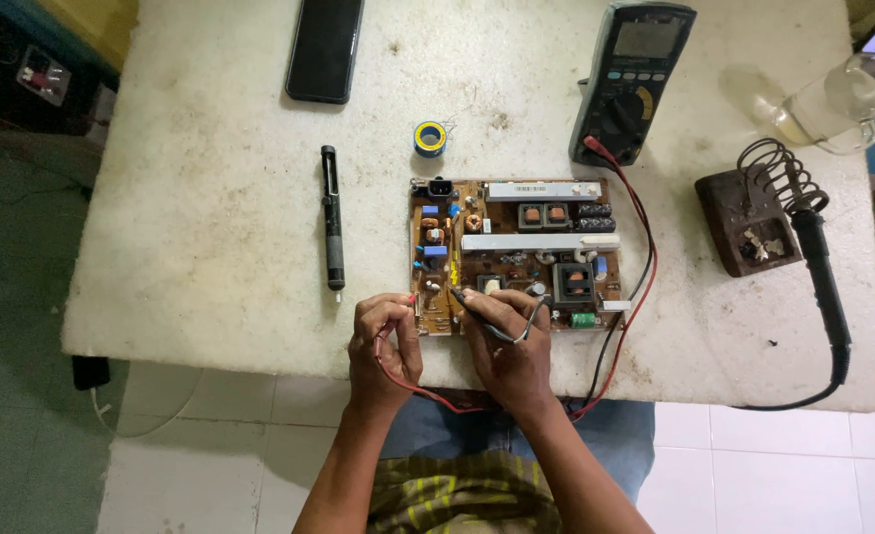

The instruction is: Testing and inspecting a circuit board using a multimeter and probes at a repair bench.

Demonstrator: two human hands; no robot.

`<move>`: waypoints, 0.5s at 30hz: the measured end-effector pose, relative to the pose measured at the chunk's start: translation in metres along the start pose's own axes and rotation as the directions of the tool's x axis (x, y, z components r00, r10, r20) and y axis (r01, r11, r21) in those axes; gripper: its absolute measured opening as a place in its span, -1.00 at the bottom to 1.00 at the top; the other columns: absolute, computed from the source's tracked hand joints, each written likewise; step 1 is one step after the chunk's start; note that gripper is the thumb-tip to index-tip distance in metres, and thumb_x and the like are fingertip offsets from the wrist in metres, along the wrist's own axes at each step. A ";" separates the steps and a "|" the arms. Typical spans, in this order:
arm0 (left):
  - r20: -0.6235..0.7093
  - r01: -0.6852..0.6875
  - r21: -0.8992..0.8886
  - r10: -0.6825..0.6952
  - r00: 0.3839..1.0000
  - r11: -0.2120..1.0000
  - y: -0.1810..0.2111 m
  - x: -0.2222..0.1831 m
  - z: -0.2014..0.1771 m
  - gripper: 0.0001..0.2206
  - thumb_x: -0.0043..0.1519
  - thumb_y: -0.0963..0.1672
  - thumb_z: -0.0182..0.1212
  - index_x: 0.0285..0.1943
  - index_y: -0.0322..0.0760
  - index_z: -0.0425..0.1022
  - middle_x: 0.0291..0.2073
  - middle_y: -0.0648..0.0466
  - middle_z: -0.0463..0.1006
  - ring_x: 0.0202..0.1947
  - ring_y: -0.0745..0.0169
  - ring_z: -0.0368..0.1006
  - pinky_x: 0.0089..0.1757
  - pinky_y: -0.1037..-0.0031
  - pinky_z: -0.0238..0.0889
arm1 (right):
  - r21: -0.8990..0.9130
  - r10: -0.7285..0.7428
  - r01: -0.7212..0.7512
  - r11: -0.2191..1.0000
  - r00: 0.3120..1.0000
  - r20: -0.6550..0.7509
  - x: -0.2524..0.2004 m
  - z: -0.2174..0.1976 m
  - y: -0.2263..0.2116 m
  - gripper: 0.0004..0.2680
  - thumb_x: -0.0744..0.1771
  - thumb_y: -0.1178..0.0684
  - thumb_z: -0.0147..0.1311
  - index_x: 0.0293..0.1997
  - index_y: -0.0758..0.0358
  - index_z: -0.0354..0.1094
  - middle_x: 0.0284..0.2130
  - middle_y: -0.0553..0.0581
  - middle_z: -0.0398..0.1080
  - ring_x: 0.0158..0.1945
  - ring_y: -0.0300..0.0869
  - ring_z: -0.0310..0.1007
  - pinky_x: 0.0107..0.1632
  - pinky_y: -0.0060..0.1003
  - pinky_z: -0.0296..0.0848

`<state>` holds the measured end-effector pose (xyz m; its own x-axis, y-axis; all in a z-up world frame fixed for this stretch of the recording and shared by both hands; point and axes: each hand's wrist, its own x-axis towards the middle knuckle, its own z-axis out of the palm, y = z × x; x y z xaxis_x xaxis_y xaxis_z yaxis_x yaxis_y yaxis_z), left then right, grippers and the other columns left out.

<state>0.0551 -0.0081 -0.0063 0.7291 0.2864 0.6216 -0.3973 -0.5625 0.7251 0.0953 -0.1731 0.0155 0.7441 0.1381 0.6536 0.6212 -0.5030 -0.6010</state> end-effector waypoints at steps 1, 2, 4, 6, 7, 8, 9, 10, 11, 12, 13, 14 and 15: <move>0.006 -0.001 0.007 0.001 1.000 1.000 0.001 0.000 0.000 -0.93 0.35 -0.23 0.10 -0.08 -0.26 0.30 -0.20 -0.03 0.50 -0.14 -0.08 0.57 -0.10 0.26 0.47 | -0.024 -0.008 0.008 1.000 1.000 0.002 0.001 0.000 -0.001 -0.84 0.28 0.15 0.32 -0.10 -0.01 0.57 -0.19 -0.09 0.63 -0.10 -0.10 0.53 0.08 -0.26 0.45; 0.007 -0.003 0.002 0.003 1.000 1.000 0.001 0.000 0.000 -0.93 0.35 -0.23 0.10 -0.08 -0.26 0.30 -0.20 -0.03 0.50 -0.14 -0.08 0.57 -0.10 0.26 0.47 | -0.029 -0.008 0.008 1.000 1.000 0.000 0.000 0.000 0.000 -0.84 0.28 0.15 0.32 -0.10 -0.01 0.57 -0.19 -0.09 0.63 -0.10 -0.10 0.53 0.08 -0.26 0.45; -0.002 -0.008 0.010 0.008 1.000 1.000 0.001 0.001 -0.001 -0.94 0.35 -0.23 0.11 -0.11 -0.26 0.32 -0.22 -0.01 0.51 -0.15 -0.08 0.58 -0.10 0.26 0.47 | -0.048 -0.020 0.021 0.999 1.000 0.022 -0.001 0.001 0.003 -0.84 0.28 0.14 0.31 -0.10 -0.02 0.56 -0.18 -0.10 0.63 -0.10 -0.09 0.53 0.07 -0.23 0.45; -0.008 -0.016 0.011 0.016 1.000 1.000 0.000 -0.001 0.001 -0.93 0.34 -0.23 0.11 -0.11 -0.26 0.32 -0.22 -0.01 0.51 -0.15 -0.07 0.59 -0.10 0.27 0.47 | -0.063 -0.028 0.030 0.998 0.999 0.033 0.000 -0.002 -0.001 -0.85 0.30 0.13 0.30 -0.09 -0.02 0.55 -0.18 -0.09 0.63 -0.09 -0.08 0.53 0.08 -0.23 0.43; -0.011 -0.023 0.015 0.023 1.000 1.000 -0.002 0.000 0.001 -0.93 0.34 -0.24 0.12 -0.10 -0.26 0.32 -0.22 -0.01 0.51 -0.15 -0.07 0.59 -0.10 0.28 0.47 | -0.075 -0.032 0.035 0.997 0.999 0.043 0.001 -0.002 -0.002 -0.86 0.31 0.11 0.29 -0.09 -0.02 0.54 -0.17 -0.08 0.63 -0.08 -0.08 0.53 0.09 -0.24 0.41; -0.014 -0.026 0.014 0.026 1.000 1.000 -0.001 0.000 0.001 -0.93 0.34 -0.24 0.12 -0.10 -0.26 0.32 -0.22 -0.01 0.51 -0.15 -0.07 0.59 -0.10 0.28 0.47 | -0.075 -0.036 0.039 0.996 0.999 0.041 0.000 -0.002 -0.003 -0.86 0.31 0.11 0.29 -0.09 -0.02 0.54 -0.17 -0.08 0.63 -0.08 -0.08 0.53 0.09 -0.24 0.41; -0.013 -0.023 0.017 0.023 1.000 1.000 -0.001 0.000 0.000 -0.93 0.34 -0.23 0.12 -0.10 -0.25 0.32 -0.22 -0.01 0.51 -0.15 -0.07 0.59 -0.10 0.27 0.48 | -0.075 -0.034 0.037 0.997 0.998 0.047 -0.001 -0.002 -0.003 -0.87 0.32 0.11 0.27 -0.08 -0.02 0.53 -0.17 -0.08 0.63 -0.07 -0.07 0.53 0.10 -0.23 0.40; -0.013 -0.019 0.020 0.019 1.000 1.000 -0.001 0.000 0.000 -0.93 0.34 -0.23 0.12 -0.10 -0.25 0.32 -0.22 0.00 0.50 -0.15 -0.07 0.59 -0.10 0.26 0.48 | -0.074 -0.032 0.036 0.997 0.998 0.052 -0.002 -0.001 -0.003 -0.88 0.33 0.10 0.25 -0.08 -0.02 0.52 -0.16 -0.07 0.62 -0.07 -0.06 0.53 0.11 -0.22 0.40; -0.014 -0.017 0.019 0.017 1.000 1.000 0.000 0.000 0.001 -0.93 0.34 -0.23 0.12 -0.10 -0.25 0.32 -0.22 0.00 0.50 -0.15 -0.07 0.59 -0.10 0.26 0.48 | -0.075 -0.032 0.036 0.996 0.998 0.054 -0.003 -0.001 -0.002 -0.88 0.33 0.10 0.25 -0.08 -0.02 0.52 -0.16 -0.07 0.62 -0.07 -0.06 0.53 0.11 -0.22 0.40; -0.023 -0.009 0.012 0.009 1.000 1.000 -0.001 -0.001 0.001 -0.93 0.34 -0.22 0.13 -0.11 -0.25 0.34 -0.22 0.00 0.51 -0.15 -0.06 0.59 -0.10 0.27 0.48 | -0.084 -0.033 0.038 0.996 0.998 0.057 -0.004 0.000 0.000 -0.87 0.32 0.11 0.26 -0.08 -0.02 0.52 -0.16 -0.08 0.62 -0.06 -0.07 0.53 0.11 -0.23 0.39; -0.031 0.000 0.006 0.000 1.000 1.000 -0.001 -0.001 0.001 -0.94 0.34 -0.21 0.14 -0.11 -0.25 0.35 -0.23 0.01 0.52 -0.15 -0.04 0.59 -0.10 0.28 0.48 | -0.092 -0.032 0.038 0.995 0.998 0.059 -0.006 0.000 0.001 -0.85 0.31 0.12 0.27 -0.08 -0.03 0.52 -0.16 -0.09 0.62 -0.06 -0.08 0.53 0.12 -0.24 0.39; -0.030 0.003 0.004 -0.003 1.000 1.000 0.000 -0.002 0.001 -0.94 0.34 -0.21 0.14 -0.11 -0.25 0.35 -0.23 0.01 0.52 -0.15 -0.04 0.59 -0.10 0.28 0.48 | -0.094 -0.030 0.036 0.995 0.998 0.061 -0.006 0.000 0.000 -0.85 0.31 0.12 0.27 -0.08 -0.03 0.52 -0.16 -0.09 0.62 -0.06 -0.08 0.53 0.12 -0.24 0.39; -0.024 -0.003 0.010 0.003 1.000 1.000 0.000 -0.001 0.000 -0.93 0.33 -0.22 0.14 -0.11 -0.24 0.34 -0.22 0.02 0.52 -0.15 -0.03 0.59 -0.10 0.29 0.48 | -0.097 -0.026 0.032 0.995 0.998 0.066 -0.005 0.000 -0.001 -0.85 0.31 0.13 0.27 -0.08 -0.03 0.52 -0.16 -0.09 0.62 -0.05 -0.09 0.53 0.12 -0.25 0.38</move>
<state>0.0550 -0.0085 -0.0070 0.7143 0.3030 0.6308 -0.3940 -0.5709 0.7203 0.0909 -0.1735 0.0127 0.7422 0.2068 0.6375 0.6182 -0.5785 -0.5321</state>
